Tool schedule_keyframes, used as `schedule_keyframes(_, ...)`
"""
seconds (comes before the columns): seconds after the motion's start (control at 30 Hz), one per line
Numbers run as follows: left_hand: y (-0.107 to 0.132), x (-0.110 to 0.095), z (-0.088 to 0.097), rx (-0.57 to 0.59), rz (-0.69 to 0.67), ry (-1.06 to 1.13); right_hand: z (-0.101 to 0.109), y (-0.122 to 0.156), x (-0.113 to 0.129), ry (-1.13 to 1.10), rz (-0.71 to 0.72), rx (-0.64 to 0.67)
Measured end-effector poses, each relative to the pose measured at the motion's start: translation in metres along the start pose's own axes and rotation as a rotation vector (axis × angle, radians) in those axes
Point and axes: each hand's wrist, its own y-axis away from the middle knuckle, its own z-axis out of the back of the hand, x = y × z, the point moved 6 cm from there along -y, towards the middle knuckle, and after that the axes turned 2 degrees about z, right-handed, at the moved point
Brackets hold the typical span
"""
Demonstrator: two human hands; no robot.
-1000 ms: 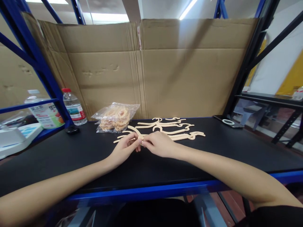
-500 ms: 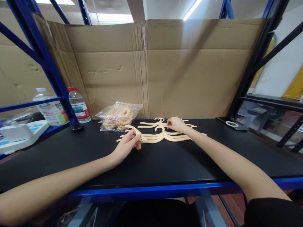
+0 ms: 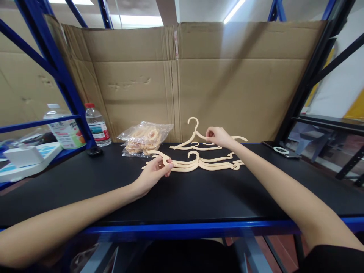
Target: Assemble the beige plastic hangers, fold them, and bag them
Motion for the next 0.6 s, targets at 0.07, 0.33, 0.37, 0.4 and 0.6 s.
schedule_keyframes(0.07,0.001,-0.005,0.001,0.01,-0.001,0.013,0.012,0.012,0.011,-0.107,0.019,-0.029)
schedule_keyframes(0.33,0.004,-0.014,0.014,0.02,0.088,0.255,0.004,0.066,0.06,-0.243,0.22,0.267)
schedule_keyframes(0.37,0.005,-0.012,0.017,0.007,0.093,0.265,0.0,0.069,0.064,-0.256,0.235,0.295)
schedule_keyframes(0.4,0.005,-0.009,0.021,-0.01,0.094,0.274,-0.003,0.071,0.068,-0.271,0.25,0.315)
schedule_keyframes(0.6,0.002,0.002,0.03,-0.006,0.11,0.344,-0.016,0.083,0.083,-0.246,0.275,0.313)
